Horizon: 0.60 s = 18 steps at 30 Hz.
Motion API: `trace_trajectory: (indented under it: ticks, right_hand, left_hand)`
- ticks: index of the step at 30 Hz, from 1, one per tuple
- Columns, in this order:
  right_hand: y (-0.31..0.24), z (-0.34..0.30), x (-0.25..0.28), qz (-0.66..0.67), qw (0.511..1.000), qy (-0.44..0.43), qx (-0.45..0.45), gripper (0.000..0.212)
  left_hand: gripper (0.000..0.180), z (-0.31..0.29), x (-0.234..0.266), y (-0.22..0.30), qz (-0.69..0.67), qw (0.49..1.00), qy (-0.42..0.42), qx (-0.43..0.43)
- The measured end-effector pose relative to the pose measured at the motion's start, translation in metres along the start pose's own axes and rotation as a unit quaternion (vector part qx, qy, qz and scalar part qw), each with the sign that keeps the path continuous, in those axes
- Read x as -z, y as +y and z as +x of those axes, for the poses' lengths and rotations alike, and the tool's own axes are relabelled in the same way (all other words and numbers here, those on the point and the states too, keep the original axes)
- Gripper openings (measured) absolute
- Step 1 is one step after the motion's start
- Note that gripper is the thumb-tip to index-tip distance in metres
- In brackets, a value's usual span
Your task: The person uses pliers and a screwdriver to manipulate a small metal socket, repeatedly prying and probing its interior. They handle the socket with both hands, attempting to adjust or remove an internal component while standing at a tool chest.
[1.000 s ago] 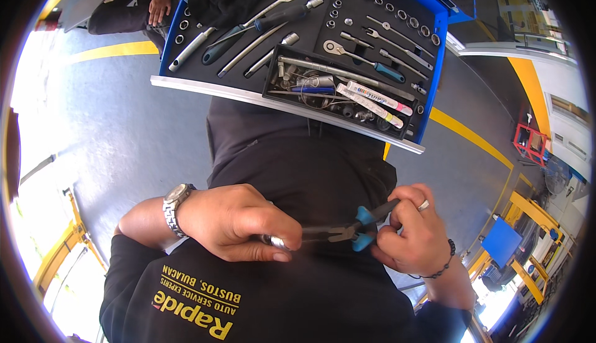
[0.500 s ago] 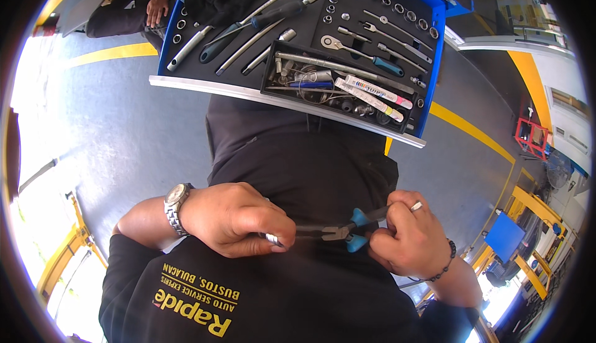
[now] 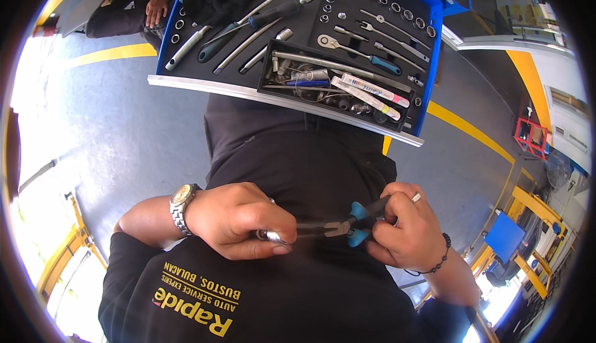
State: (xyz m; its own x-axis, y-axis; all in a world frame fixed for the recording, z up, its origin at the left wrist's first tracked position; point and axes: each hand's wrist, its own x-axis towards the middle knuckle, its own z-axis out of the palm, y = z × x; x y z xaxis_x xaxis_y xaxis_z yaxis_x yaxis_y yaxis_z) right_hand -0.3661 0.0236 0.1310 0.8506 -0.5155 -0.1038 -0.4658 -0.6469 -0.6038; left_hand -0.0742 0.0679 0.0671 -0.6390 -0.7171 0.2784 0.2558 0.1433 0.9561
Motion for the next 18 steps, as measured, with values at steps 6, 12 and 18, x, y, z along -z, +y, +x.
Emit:
trace_trajectory:
  ticks: [6,12,18]
  right_hand:
    - [-0.003,0.003,0.001,-0.015,1.0,0.01,-0.003,0.03]
    - [0.005,0.001,0.001,0.006,1.0,0.019,0.006,0.028]
    - [0.011,0.001,0.0,0.0,0.999,0.043,0.002,0.026]
  left_hand:
    - [0.028,-0.001,0.0,-0.001,-0.005,1.0,0.012,-0.014]
    - [0.028,0.001,0.0,-0.004,-0.052,0.997,0.007,-0.053]
    - [0.024,0.002,0.002,-0.005,-0.074,0.996,0.014,-0.056]
